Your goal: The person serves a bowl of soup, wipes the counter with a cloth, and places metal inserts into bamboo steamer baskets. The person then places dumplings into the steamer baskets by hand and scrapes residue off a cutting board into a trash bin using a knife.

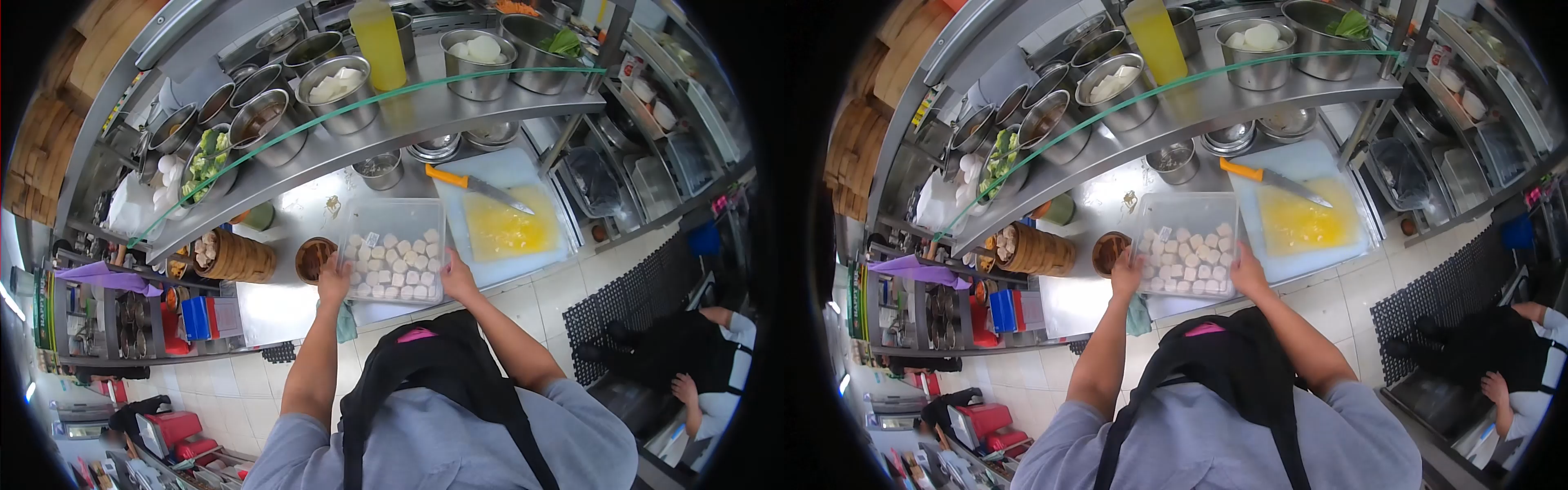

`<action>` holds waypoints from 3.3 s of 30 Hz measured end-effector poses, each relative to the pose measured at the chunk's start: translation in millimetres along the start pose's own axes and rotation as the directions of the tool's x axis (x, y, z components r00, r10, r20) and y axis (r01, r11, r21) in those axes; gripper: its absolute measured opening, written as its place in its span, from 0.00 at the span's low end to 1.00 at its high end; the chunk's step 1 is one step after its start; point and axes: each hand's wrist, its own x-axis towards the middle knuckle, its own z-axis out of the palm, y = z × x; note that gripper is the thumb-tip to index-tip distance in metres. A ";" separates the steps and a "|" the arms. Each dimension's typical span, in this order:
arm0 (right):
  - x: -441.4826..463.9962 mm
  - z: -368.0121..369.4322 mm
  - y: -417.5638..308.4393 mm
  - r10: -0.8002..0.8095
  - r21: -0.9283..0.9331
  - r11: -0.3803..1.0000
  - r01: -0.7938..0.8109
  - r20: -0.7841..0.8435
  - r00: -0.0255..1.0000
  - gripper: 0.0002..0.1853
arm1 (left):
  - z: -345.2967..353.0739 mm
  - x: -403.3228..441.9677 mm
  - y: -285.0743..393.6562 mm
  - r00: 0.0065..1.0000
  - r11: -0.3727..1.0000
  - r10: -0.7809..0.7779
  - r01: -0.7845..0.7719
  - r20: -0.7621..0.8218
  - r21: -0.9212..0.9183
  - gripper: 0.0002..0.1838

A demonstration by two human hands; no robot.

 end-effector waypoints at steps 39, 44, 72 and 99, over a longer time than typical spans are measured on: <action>-40.1 -135.7 162.4 0.470 0.808 0.589 0.027 -0.369 0.802 0.14 | -453.8 35.7 249.7 0.337 0.556 0.697 -0.811 -0.633 0.182 0.09; -36.6 -122.2 178.1 0.552 0.835 0.548 -0.044 -0.322 0.769 0.16 | -564.1 143.2 345.7 0.375 0.605 0.781 -0.649 -0.499 0.460 0.16; -74.3 -125.4 78.1 0.134 0.123 0.991 -0.055 -0.845 0.518 0.18 | -232.5 35.7 88.6 0.980 0.993 0.115 -0.113 0.160 -0.019 0.17; 131.8 110.3 -117.1 -0.221 -0.254 0.828 0.500 0.672 0.707 0.21 | -55.7 87.0 34.9 0.995 0.993 0.054 -0.044 0.087 -0.108 0.17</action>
